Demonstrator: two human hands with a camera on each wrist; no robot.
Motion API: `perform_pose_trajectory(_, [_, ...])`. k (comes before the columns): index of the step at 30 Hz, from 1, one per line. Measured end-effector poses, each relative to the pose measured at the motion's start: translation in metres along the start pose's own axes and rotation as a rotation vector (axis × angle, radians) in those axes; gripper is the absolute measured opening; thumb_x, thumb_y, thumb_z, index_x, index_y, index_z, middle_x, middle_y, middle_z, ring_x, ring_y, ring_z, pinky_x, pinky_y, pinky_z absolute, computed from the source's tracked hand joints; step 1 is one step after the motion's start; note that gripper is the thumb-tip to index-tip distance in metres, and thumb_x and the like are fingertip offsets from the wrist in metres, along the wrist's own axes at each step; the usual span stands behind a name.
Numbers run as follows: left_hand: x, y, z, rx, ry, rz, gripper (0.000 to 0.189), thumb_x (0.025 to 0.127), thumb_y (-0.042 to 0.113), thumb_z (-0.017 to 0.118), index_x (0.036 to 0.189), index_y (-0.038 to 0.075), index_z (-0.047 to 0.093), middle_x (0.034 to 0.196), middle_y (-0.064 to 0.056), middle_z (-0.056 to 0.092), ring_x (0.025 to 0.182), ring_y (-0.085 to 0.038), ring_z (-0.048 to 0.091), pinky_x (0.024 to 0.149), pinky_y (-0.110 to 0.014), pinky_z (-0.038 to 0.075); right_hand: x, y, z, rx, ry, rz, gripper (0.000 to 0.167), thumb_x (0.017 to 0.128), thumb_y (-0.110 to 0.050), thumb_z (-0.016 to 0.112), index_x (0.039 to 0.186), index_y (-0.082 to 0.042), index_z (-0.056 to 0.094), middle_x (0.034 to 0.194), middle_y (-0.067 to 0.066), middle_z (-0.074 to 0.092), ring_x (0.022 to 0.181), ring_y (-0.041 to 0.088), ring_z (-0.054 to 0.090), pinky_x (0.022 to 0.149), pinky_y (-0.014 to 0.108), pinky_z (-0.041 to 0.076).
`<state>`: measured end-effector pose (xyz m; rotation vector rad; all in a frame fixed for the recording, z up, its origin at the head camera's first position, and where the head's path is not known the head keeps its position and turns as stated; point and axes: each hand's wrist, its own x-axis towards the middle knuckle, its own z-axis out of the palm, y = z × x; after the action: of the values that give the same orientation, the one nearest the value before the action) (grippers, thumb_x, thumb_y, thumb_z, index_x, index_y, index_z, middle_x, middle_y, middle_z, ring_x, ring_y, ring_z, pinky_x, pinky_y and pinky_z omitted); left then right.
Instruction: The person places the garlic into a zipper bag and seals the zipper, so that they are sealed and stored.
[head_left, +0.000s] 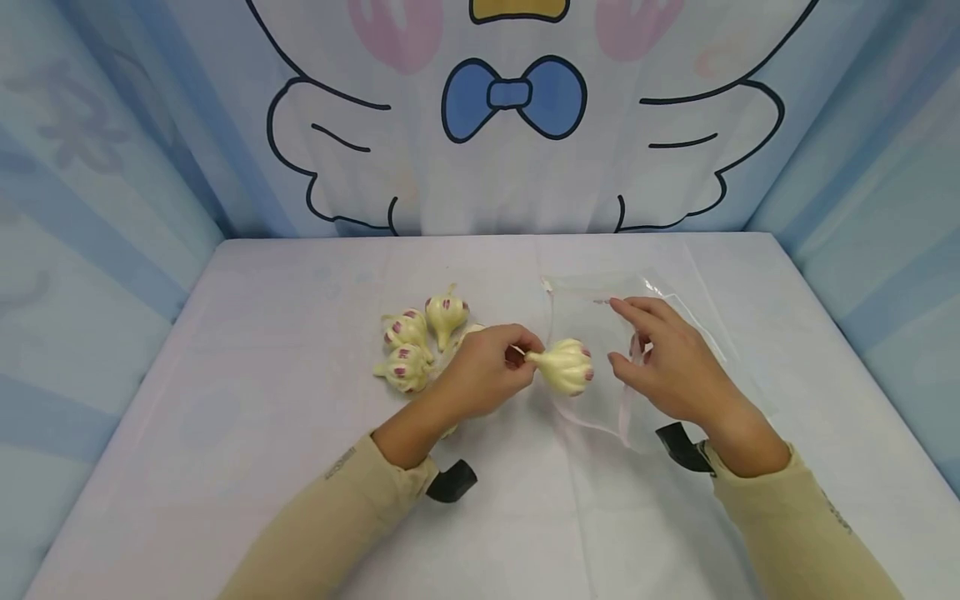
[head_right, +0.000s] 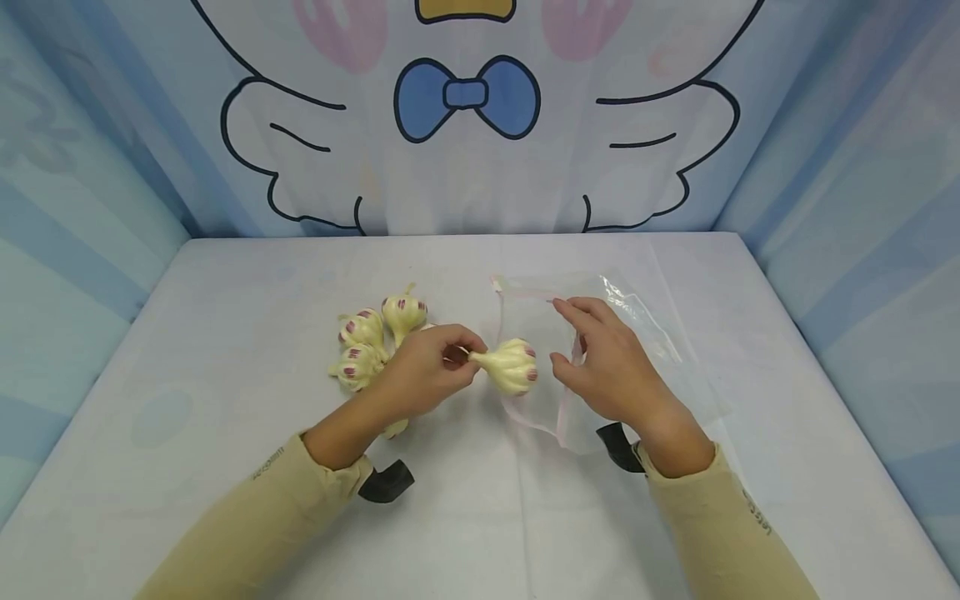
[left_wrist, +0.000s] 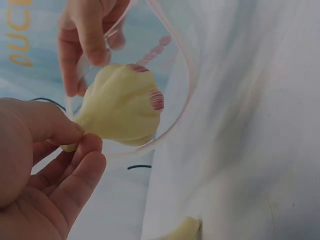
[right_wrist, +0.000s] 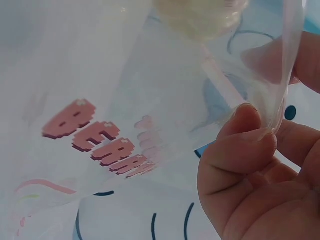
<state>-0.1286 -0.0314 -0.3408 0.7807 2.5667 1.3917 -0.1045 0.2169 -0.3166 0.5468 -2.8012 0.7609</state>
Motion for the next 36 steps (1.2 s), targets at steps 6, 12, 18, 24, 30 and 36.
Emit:
perform_pose_trajectory(6, [0.006, 0.001, 0.006, 0.02, -0.024, -0.019, 0.016, 0.092, 0.0, 0.066, 0.107, 0.003, 0.071, 0.105, -0.006, 0.071, 0.091, -0.016, 0.067, 0.076, -0.018, 0.052, 0.001, -0.002, -0.003, 0.007, -0.009, 0.013, 0.059, 0.086, -0.004, 0.072, 0.14, 0.005, 0.053, 0.133, 0.018, 0.052, 0.085, 0.022, 0.057, 0.064, 0.032, 0.051])
perform_pose_trajectory(12, [0.009, 0.003, 0.012, 0.049, -0.028, -0.027, 0.02, 0.094, 0.004, 0.066, 0.112, 0.003, 0.073, 0.109, -0.008, 0.07, 0.094, -0.017, 0.069, 0.076, -0.019, 0.052, 0.002, -0.003, -0.004, 0.018, 0.007, -0.011, 0.058, 0.085, -0.003, 0.073, 0.139, 0.005, 0.054, 0.132, 0.018, 0.053, 0.082, 0.02, 0.057, 0.063, 0.03, 0.05])
perform_pose_trajectory(18, [0.011, 0.008, 0.017, 0.073, -0.029, -0.033, 0.021, 0.095, 0.005, 0.066, 0.114, 0.003, 0.074, 0.109, -0.009, 0.068, 0.093, -0.017, 0.068, 0.076, -0.019, 0.052, 0.004, -0.005, -0.004, 0.032, 0.018, -0.025, 0.058, 0.085, -0.002, 0.072, 0.139, 0.006, 0.054, 0.131, 0.018, 0.053, 0.08, 0.019, 0.056, 0.06, 0.028, 0.049])
perform_pose_trajectory(24, [0.013, 0.009, 0.024, 0.075, -0.012, -0.042, 0.018, 0.094, 0.004, 0.068, 0.11, 0.003, 0.074, 0.106, -0.009, 0.068, 0.09, -0.016, 0.069, 0.073, -0.016, 0.051, 0.005, -0.008, -0.004, 0.024, 0.028, -0.034, 0.057, 0.084, -0.002, 0.072, 0.138, 0.007, 0.055, 0.13, 0.019, 0.054, 0.079, 0.019, 0.057, 0.061, 0.029, 0.051])
perform_pose_trajectory(30, [0.016, 0.01, 0.033, 0.094, 0.036, -0.015, 0.013, 0.092, 0.005, 0.071, 0.104, 0.002, 0.074, 0.101, -0.008, 0.07, 0.087, -0.016, 0.07, 0.073, -0.017, 0.052, 0.006, -0.01, -0.003, 0.031, 0.021, -0.029, 0.057, 0.085, -0.003, 0.072, 0.138, 0.006, 0.054, 0.132, 0.019, 0.053, 0.079, 0.019, 0.057, 0.06, 0.028, 0.05])
perform_pose_trajectory(36, [0.017, 0.011, 0.037, 0.099, 0.087, -0.007, 0.012, 0.09, 0.005, 0.073, 0.102, 0.003, 0.075, 0.098, -0.007, 0.072, 0.086, -0.015, 0.069, 0.073, -0.016, 0.052, 0.006, -0.012, -0.001, 0.051, 0.017, -0.026, 0.056, 0.085, -0.003, 0.071, 0.138, 0.007, 0.054, 0.131, 0.018, 0.053, 0.08, 0.018, 0.056, 0.06, 0.028, 0.05])
